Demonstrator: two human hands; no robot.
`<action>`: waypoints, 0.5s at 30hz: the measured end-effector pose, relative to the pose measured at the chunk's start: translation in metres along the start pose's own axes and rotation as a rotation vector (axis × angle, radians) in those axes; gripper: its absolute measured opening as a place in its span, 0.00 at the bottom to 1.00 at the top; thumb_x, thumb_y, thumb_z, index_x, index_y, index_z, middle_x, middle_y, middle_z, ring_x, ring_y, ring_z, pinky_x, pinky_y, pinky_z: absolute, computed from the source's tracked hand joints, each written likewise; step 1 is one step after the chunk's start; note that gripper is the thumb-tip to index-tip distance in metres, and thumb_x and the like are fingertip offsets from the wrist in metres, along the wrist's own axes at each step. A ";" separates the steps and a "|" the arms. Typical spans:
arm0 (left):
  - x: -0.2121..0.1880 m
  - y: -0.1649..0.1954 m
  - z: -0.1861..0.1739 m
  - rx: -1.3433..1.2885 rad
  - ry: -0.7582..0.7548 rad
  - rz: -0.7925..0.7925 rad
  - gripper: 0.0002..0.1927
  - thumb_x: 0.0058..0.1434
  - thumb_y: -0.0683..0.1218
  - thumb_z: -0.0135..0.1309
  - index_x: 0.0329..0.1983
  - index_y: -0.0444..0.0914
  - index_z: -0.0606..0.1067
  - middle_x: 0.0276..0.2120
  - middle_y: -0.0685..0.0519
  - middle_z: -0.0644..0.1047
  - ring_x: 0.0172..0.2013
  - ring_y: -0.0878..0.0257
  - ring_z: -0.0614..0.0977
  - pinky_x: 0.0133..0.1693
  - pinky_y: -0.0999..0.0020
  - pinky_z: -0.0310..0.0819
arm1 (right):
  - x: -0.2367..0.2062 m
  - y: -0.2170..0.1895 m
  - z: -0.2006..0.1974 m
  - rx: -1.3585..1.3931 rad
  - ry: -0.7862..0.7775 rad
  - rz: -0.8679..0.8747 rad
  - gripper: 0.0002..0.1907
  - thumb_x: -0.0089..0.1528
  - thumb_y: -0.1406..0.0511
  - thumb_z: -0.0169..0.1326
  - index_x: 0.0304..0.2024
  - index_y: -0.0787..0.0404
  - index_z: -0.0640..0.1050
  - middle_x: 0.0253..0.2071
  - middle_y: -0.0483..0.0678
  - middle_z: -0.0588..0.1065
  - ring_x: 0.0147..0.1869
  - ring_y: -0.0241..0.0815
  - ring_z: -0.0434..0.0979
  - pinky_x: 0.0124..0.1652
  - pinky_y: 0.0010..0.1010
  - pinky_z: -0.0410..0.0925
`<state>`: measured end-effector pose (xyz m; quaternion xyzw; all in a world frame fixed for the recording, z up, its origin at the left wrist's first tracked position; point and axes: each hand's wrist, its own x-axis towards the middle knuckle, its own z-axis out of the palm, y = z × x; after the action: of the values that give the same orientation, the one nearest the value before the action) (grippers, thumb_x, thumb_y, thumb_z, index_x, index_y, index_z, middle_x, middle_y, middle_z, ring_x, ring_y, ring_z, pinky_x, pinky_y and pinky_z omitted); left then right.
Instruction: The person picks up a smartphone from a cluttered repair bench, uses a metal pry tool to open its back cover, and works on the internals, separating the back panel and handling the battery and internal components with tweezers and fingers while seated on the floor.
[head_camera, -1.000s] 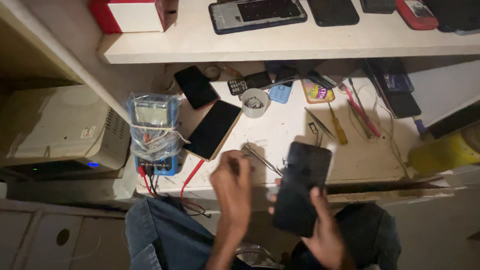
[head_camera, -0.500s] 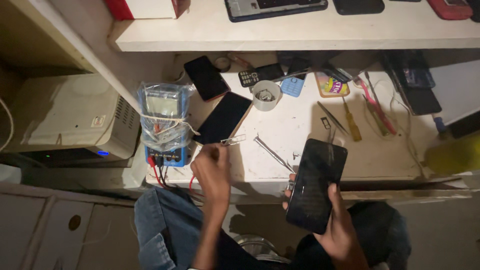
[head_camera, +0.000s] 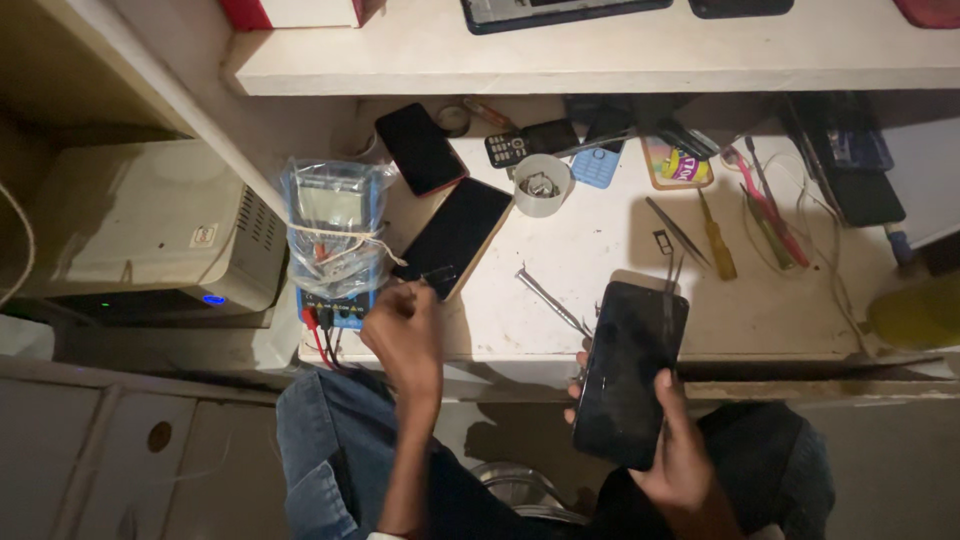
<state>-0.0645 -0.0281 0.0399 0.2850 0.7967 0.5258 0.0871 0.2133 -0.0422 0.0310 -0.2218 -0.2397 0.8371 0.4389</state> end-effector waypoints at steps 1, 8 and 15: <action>0.000 -0.001 0.000 -0.005 0.001 -0.013 0.13 0.59 0.45 0.57 0.37 0.29 0.83 0.27 0.41 0.83 0.28 0.58 0.84 0.39 0.60 0.77 | 0.000 0.001 0.000 -0.010 0.016 0.000 0.38 0.70 0.48 0.40 0.73 0.66 0.57 0.66 0.64 0.68 0.61 0.59 0.74 0.57 0.58 0.69; 0.000 -0.001 0.000 -0.054 -0.004 -0.052 0.12 0.59 0.44 0.58 0.36 0.29 0.82 0.24 0.43 0.82 0.25 0.61 0.81 0.35 0.62 0.75 | 0.001 0.002 -0.003 -0.033 0.049 -0.018 0.37 0.70 0.48 0.39 0.73 0.65 0.57 0.65 0.64 0.68 0.61 0.60 0.74 0.57 0.58 0.69; -0.002 0.004 -0.002 -0.118 0.019 -0.014 0.11 0.58 0.43 0.57 0.33 0.28 0.81 0.21 0.49 0.80 0.23 0.66 0.78 0.32 0.64 0.73 | 0.001 0.002 0.001 -0.068 0.104 -0.004 0.37 0.69 0.48 0.38 0.73 0.65 0.57 0.63 0.65 0.70 0.59 0.59 0.76 0.55 0.58 0.72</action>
<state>-0.0623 -0.0295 0.0444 0.2686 0.7672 0.5739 0.0999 0.2109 -0.0423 0.0310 -0.2792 -0.2456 0.8149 0.4445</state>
